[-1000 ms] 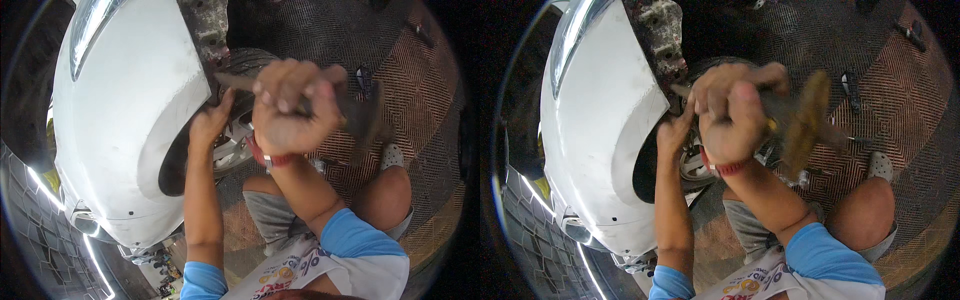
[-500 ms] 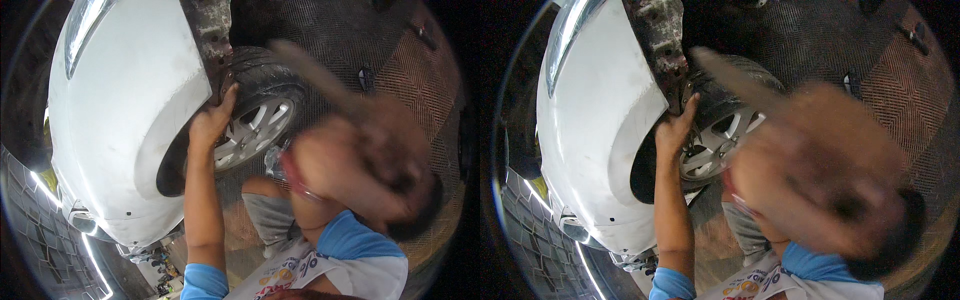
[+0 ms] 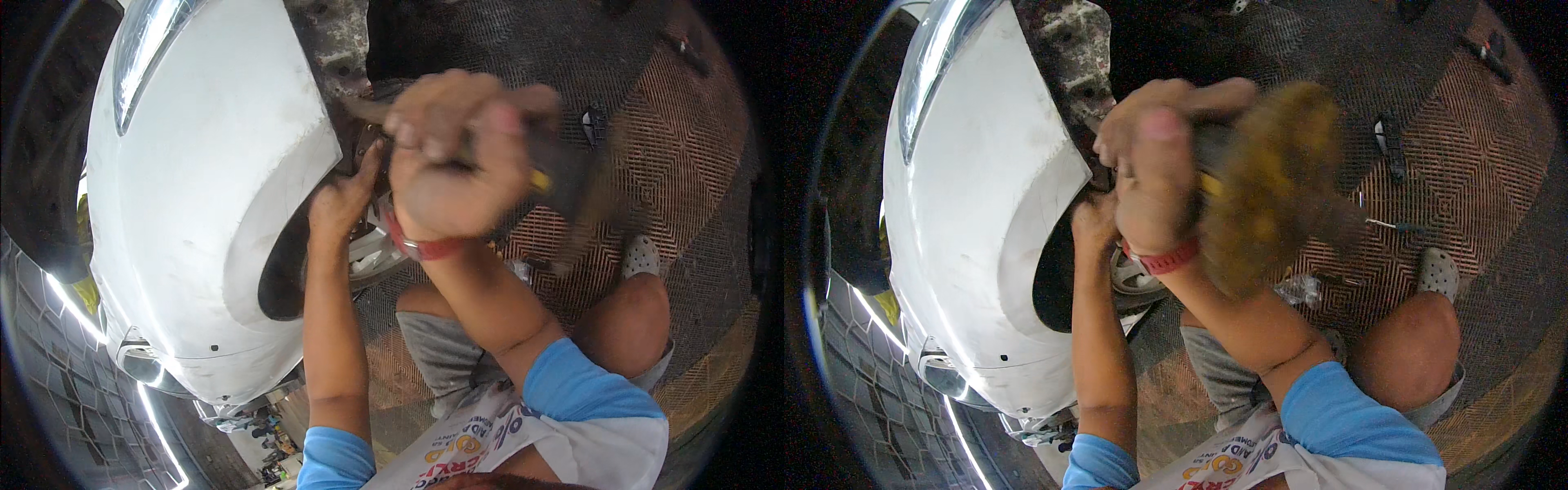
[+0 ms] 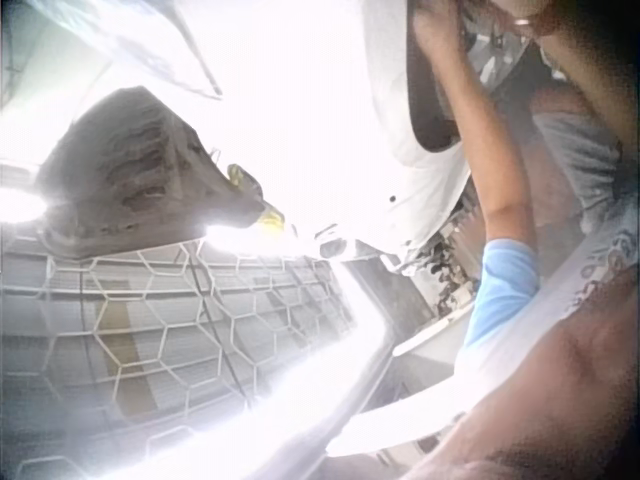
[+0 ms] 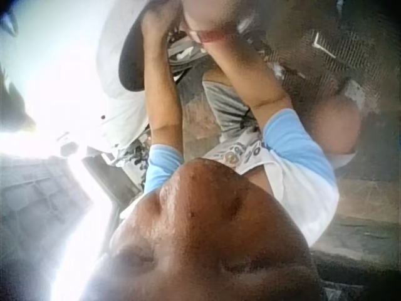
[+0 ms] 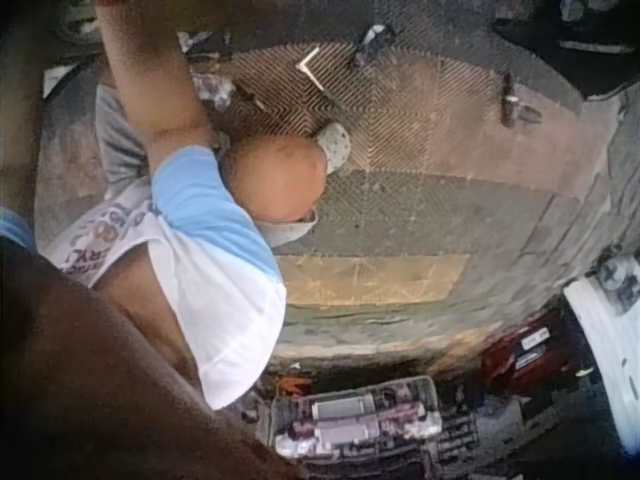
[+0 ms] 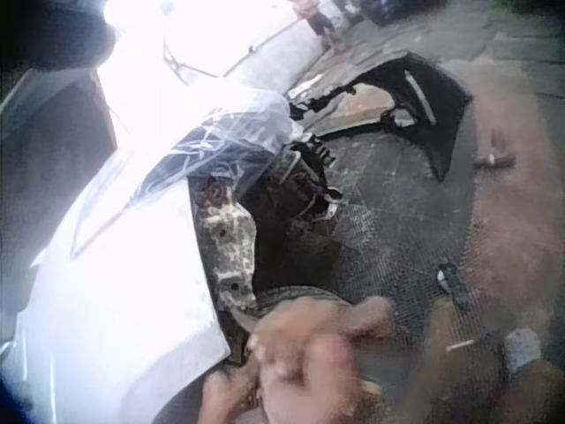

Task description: The person installs a black plastic wheel arch liner on the front left side of a white car. They unpack the part, position it into the wheel well, and secure it using a hammer and a power drill to fasten clips and screws.

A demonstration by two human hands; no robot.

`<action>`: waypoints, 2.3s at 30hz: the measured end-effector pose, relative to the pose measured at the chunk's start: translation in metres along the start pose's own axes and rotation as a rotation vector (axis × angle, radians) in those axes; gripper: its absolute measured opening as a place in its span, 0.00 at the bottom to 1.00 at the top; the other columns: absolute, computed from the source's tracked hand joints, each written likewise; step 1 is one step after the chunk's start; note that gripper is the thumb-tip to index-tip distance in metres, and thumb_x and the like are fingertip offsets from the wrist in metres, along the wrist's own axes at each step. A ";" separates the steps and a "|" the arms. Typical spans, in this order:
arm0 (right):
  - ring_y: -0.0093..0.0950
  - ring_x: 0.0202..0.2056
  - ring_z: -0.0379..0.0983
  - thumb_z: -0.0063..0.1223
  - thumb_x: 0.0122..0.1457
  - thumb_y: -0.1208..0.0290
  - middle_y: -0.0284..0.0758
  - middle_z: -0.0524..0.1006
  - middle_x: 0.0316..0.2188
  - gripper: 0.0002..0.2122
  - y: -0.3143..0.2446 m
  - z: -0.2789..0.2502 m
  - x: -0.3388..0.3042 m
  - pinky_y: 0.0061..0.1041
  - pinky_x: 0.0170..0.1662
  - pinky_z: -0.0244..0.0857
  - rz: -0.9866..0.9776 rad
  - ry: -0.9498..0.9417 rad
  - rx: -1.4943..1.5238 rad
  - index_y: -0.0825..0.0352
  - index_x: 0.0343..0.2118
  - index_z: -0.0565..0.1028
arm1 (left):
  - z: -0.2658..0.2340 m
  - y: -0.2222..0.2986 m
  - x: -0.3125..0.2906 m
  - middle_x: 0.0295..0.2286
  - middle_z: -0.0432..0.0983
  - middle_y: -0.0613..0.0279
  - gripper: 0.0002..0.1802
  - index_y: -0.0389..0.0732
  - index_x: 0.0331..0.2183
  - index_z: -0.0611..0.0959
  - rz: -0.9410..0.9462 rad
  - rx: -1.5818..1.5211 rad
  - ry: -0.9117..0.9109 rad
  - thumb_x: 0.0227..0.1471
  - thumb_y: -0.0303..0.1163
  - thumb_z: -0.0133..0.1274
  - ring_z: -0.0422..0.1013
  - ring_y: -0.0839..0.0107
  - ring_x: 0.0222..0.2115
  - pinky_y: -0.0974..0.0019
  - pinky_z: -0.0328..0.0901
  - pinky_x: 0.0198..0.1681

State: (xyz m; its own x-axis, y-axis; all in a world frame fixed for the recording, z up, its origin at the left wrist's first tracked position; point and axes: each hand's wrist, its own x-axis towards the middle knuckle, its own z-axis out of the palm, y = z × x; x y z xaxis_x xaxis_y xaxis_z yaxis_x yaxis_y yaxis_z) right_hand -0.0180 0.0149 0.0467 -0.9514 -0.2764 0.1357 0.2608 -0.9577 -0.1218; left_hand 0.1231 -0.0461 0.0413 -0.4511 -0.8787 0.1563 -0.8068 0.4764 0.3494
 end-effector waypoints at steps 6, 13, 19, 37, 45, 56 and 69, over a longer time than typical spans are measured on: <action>0.28 0.18 0.63 0.43 0.66 0.65 0.31 0.64 0.16 0.08 -0.059 -0.014 0.012 0.27 0.27 0.64 -0.149 -0.052 0.174 0.63 0.31 0.64 | -0.001 -0.010 -0.003 0.43 0.81 0.52 0.26 0.34 0.46 0.82 0.071 0.045 0.056 0.55 0.46 0.61 0.76 0.59 0.46 0.62 0.66 0.52; 0.29 0.17 0.64 0.46 0.66 0.64 0.31 0.66 0.17 0.08 -0.028 -0.069 0.017 0.28 0.28 0.67 -0.013 0.357 -0.097 0.62 0.33 0.65 | -0.007 0.003 -0.005 0.43 0.81 0.51 0.26 0.38 0.45 0.83 -0.140 0.078 -0.031 0.54 0.49 0.61 0.77 0.59 0.46 0.63 0.67 0.50; 0.28 0.31 0.73 0.56 0.61 0.70 0.34 0.75 0.29 0.08 -0.019 -0.234 0.030 0.35 0.40 0.70 0.272 0.561 -1.018 0.70 0.36 0.73 | -0.019 0.020 -0.003 0.37 0.82 0.46 0.40 0.34 0.42 0.84 -0.417 0.148 -0.062 0.49 0.65 0.58 0.78 0.49 0.39 0.59 0.67 0.47; 0.42 0.47 0.75 0.57 0.63 0.59 0.46 0.78 0.44 0.17 -0.041 -0.264 -0.041 0.35 0.48 0.68 1.243 -0.443 -1.179 0.70 0.44 0.76 | 0.099 0.025 -0.118 0.44 0.75 0.57 0.29 0.35 0.56 0.67 -0.684 -0.730 -0.003 0.63 0.45 0.53 0.72 0.70 0.43 0.64 0.68 0.49; 0.39 0.45 0.76 0.62 0.58 0.54 0.42 0.79 0.44 0.24 -0.026 -0.176 -0.005 0.37 0.49 0.68 1.645 -0.923 -0.344 0.70 0.49 0.75 | 0.074 0.056 -0.082 0.51 0.68 0.56 0.26 0.37 0.54 0.72 -0.410 -0.385 0.093 0.65 0.46 0.49 0.66 0.66 0.49 0.63 0.60 0.56; 0.51 0.35 0.76 0.59 0.56 0.51 0.51 0.77 0.35 0.21 -0.004 -0.136 0.088 0.46 0.37 0.70 0.524 -1.528 -1.328 0.69 0.38 0.78 | 0.000 0.089 -0.029 0.63 0.50 0.46 0.45 0.34 0.64 0.53 -0.351 -1.415 0.795 0.63 0.61 0.38 0.48 0.51 0.65 0.46 0.43 0.69; 0.52 0.28 0.76 0.60 0.55 0.47 0.51 0.78 0.23 0.25 0.005 -0.123 0.108 0.46 0.31 0.69 0.349 -1.623 -1.318 0.72 0.24 0.78 | 0.003 0.077 -0.028 0.63 0.54 0.48 0.45 0.38 0.64 0.53 -0.357 -1.423 0.726 0.61 0.62 0.41 0.53 0.54 0.64 0.51 0.53 0.67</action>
State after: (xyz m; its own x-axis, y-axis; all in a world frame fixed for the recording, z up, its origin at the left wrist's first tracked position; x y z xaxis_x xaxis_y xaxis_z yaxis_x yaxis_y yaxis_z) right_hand -0.1391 -0.0099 -0.0604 0.2435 -0.8866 0.3932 -0.5769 -0.4582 -0.6761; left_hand 0.0724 0.0150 0.0612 0.2656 -0.9568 0.1186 0.3413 0.2083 0.9166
